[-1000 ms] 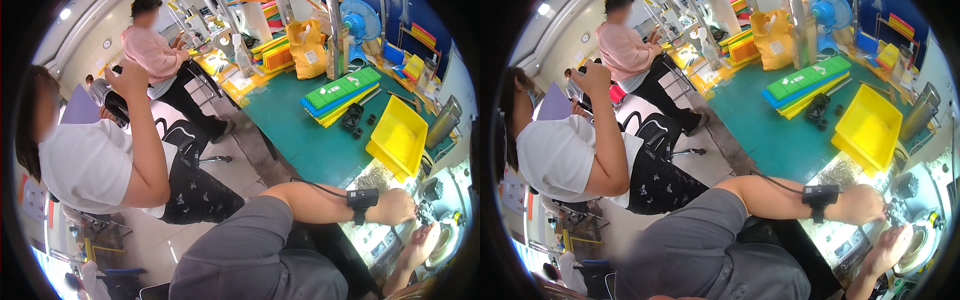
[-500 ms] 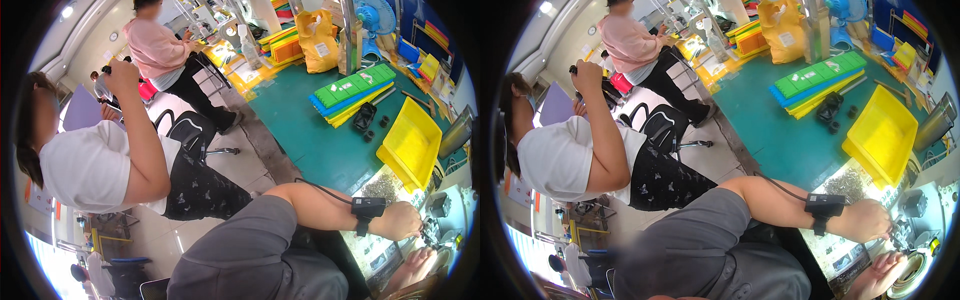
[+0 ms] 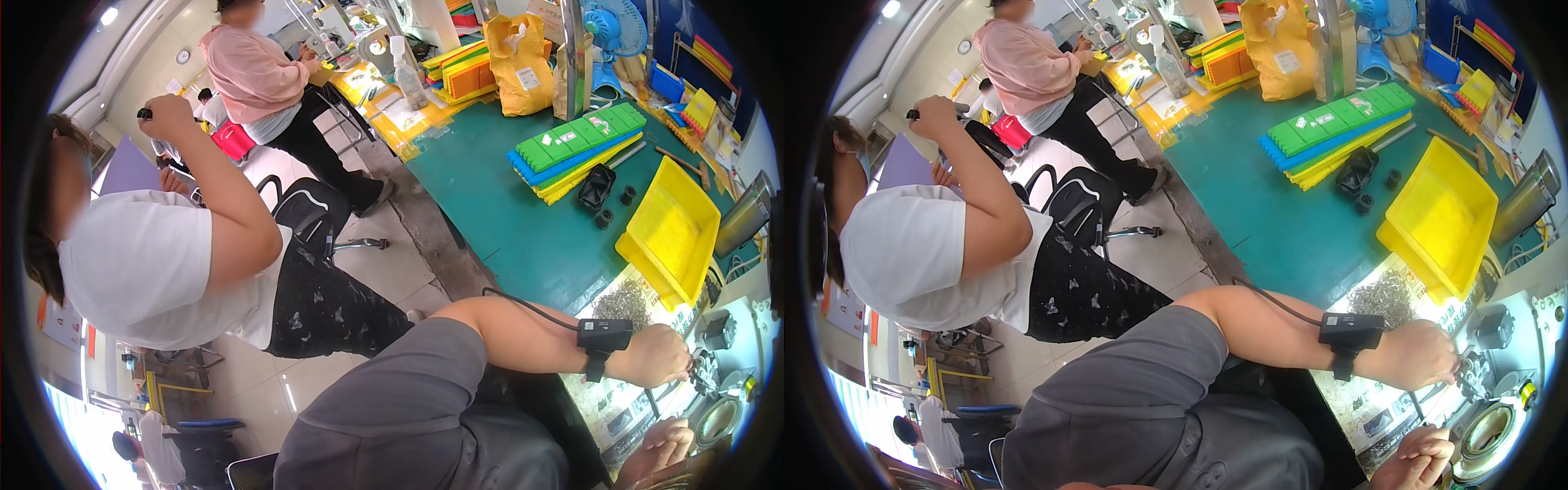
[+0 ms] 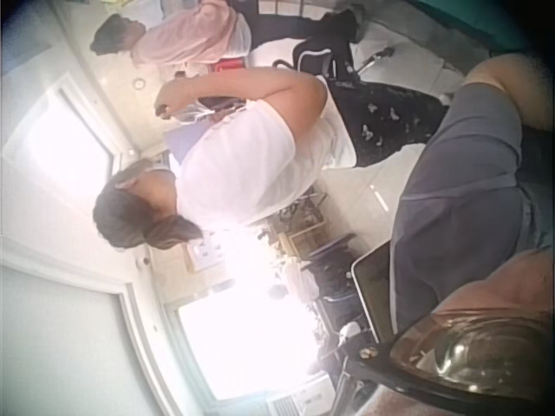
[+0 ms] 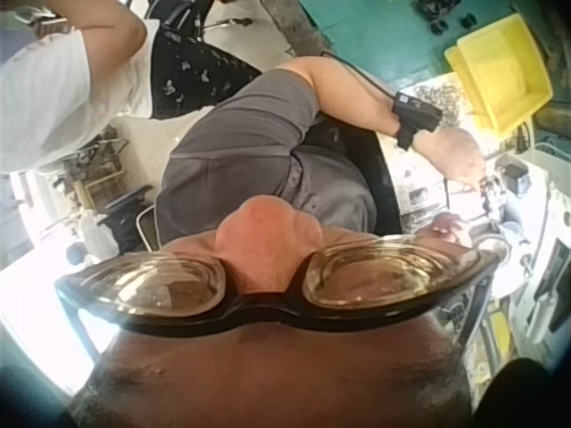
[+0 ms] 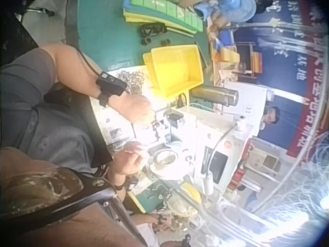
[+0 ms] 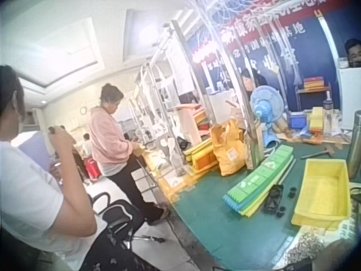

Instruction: Assembling small metal components using tweezers and specialized tools at a workstation.

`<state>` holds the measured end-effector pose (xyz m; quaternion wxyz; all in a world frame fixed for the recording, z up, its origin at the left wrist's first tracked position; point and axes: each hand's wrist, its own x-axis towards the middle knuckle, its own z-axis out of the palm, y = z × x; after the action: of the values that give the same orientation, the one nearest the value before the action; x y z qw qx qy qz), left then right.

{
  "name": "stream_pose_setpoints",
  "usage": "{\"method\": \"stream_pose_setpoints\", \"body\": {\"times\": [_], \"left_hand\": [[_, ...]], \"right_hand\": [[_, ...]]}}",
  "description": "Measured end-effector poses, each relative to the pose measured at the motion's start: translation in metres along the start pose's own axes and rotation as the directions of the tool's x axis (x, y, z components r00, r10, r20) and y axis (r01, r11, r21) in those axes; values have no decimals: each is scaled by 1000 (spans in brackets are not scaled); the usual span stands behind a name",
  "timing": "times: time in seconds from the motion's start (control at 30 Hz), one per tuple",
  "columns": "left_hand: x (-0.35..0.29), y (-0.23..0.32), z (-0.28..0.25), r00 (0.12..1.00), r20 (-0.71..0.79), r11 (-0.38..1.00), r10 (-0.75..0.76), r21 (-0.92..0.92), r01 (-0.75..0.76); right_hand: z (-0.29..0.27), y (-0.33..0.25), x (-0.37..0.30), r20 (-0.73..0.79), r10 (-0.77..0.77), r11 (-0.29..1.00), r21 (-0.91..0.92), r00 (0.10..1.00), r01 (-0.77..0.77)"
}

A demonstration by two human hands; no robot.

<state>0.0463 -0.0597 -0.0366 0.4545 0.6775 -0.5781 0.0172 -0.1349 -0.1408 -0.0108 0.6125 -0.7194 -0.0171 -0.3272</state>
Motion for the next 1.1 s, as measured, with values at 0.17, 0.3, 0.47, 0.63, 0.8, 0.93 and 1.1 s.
{"method": "stream_pose_setpoints", "body": {"times": [0.17, 0.3, 0.47, 0.63, 0.8, 0.93, 1.1], "left_hand": [[-32, 5, -42, 993, -91, 994, -70, 83, 78], [-32, 5, -42, 993, -103, 996, -61, 64, 68], [-31, 5, -42, 993, -94, 993, -65, 91, 73], [-30, 6, -46, 995, -65, 994, -78, 69, 83], [-30, 3, -39, 994, -91, 993, -64, 94, 73], [-31, 2, -37, 991, -121, 993, -55, 98, 67], [-31, 4, -37, 991, -112, 992, -69, 97, 80]], "right_hand": [[49, -22, 18, 504, -197, 916, 399, 841, -25], [84, -49, 25, 740, -281, 824, 512, 611, -242], [115, -63, 25, 832, -356, 742, 528, 424, -413], [131, -72, 22, 863, -403, 711, 505, 304, -490], [141, -77, 20, 870, -435, 696, 488, 231, -526], [146, -79, 17, 872, -449, 691, 478, 196, -542], [155, -81, 15, 875, -446, 686, 470, 190, -556]]}}
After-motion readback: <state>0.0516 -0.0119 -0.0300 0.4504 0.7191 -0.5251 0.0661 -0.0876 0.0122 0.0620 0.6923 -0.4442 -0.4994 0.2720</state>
